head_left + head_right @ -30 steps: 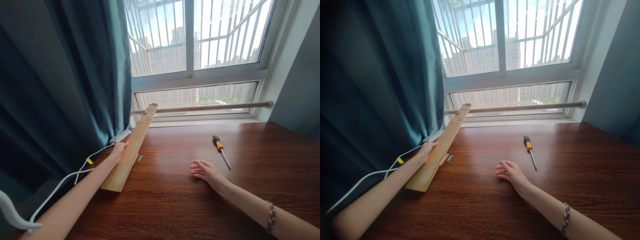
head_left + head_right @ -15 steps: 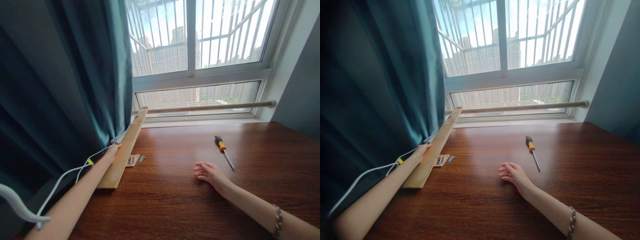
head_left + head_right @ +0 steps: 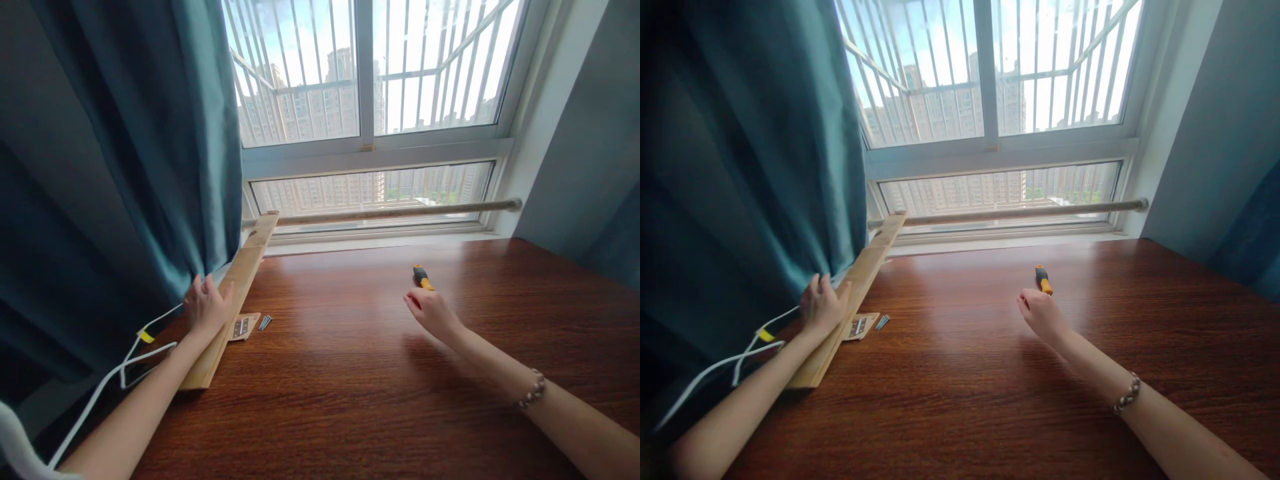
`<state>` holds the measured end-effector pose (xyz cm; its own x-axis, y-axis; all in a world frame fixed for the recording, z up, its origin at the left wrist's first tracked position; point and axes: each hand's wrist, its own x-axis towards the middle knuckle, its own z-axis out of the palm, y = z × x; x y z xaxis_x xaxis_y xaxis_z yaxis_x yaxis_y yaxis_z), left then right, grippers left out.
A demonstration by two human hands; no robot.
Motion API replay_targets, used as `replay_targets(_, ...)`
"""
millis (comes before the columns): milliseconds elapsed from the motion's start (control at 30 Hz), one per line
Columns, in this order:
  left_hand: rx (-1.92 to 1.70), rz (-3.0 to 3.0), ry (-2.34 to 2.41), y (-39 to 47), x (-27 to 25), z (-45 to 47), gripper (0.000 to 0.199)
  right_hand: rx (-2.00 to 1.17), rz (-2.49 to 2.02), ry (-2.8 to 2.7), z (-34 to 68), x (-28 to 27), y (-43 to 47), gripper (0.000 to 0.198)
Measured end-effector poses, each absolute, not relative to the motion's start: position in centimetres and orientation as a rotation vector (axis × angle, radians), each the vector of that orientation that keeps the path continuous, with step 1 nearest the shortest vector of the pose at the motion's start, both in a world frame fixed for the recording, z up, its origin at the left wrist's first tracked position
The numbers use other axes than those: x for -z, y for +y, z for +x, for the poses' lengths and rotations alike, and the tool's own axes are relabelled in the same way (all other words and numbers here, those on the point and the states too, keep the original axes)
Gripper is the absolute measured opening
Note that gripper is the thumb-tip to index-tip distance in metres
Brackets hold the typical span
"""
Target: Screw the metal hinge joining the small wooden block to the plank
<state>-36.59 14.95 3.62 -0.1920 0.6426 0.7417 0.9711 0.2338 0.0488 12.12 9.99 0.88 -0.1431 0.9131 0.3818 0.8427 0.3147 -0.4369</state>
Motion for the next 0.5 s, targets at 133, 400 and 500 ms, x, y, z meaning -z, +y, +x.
replay_targets(133,0.738,-1.775,-1.580,15.1,-3.2,-32.0,0.052,0.127,-2.018,-1.860,15.8,-0.5,11.8,0.020)
replay_targets(400,0.744,-2.269,-1.217,13.1,-3.3,-18.2,0.041,-0.489,-1.922,-1.552,17.6,1.4,13.3,0.007)
replay_targets(500,0.606,-2.424,-0.947,12.3,-3.1,-14.4,0.046,-0.824,-1.720,-1.490,16.4,0.5,12.4,0.012)
